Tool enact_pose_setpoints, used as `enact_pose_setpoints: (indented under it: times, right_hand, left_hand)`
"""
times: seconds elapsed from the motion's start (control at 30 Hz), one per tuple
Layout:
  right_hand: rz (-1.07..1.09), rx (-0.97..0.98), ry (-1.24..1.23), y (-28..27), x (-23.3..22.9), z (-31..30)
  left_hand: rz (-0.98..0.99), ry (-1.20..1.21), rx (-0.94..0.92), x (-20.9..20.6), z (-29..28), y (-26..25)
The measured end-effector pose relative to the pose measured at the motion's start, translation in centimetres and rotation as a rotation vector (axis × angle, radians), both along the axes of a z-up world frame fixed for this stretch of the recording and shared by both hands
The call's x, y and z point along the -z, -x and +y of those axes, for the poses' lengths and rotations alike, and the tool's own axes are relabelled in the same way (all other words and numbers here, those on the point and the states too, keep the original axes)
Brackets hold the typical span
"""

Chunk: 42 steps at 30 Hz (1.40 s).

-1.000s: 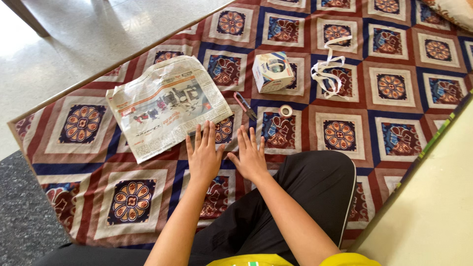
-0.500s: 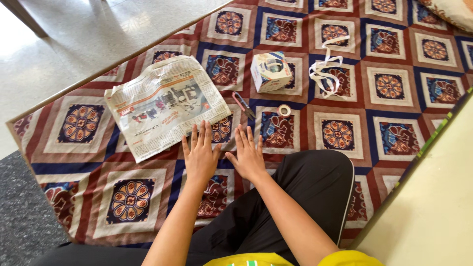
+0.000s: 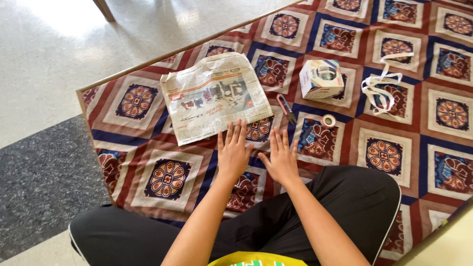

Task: The person unfolds a newspaper on a patterned mat, places a small box on top, and uses scissors to cut strips from the newspaper. The person then folds the newspaper and continues cutting additional strips.

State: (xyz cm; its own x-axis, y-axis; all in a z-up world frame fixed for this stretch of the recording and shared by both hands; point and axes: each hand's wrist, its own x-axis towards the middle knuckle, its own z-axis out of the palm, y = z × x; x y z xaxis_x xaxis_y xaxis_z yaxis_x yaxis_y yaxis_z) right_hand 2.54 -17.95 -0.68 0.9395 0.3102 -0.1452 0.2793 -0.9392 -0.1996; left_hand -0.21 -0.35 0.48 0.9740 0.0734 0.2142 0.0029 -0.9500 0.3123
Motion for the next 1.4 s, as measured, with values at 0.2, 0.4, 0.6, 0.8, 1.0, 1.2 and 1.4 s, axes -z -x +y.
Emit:
enact_pose_setpoints:
  times: [0.2, 0.4, 0.6, 0.8, 1.0, 1.2, 1.4]
  right_hand:
    - [0.011, -0.008, 0.009, 0.2, -0.1, 0.1]
    - [-0.001, -0.015, -0.032, -0.6, 0.0, 0.5]
    - [0.005, -0.026, -0.025, -3.9, 0.5, 1.3]
    - [0.001, -0.003, -0.157, -8.3, 2.3, 1.5]
    - [-0.027, 0.075, -0.322, -12.7, 6.1, 0.5]
    - [-0.034, 0.149, -0.314, -16.1, 10.6, -0.3]
    - [-0.027, 0.264, -0.305, -17.2, 11.8, -0.3]
  left_hand:
    - [0.025, 0.013, 0.000, 0.0, 0.2, 0.3]
    - [0.006, 0.076, -0.014, -0.5, 1.2, 0.0]
    - [0.138, 0.160, -0.071, 0.4, 4.2, -1.0]
    - [0.103, 0.193, -0.196, 2.6, 7.5, -2.0]
    - [0.072, 0.218, -0.269, 3.8, 10.6, -2.7]
    - [0.167, 0.082, -0.251, 5.2, 12.8, -2.9]
    - [0.308, -0.020, -0.263, 5.4, 13.2, -2.5]
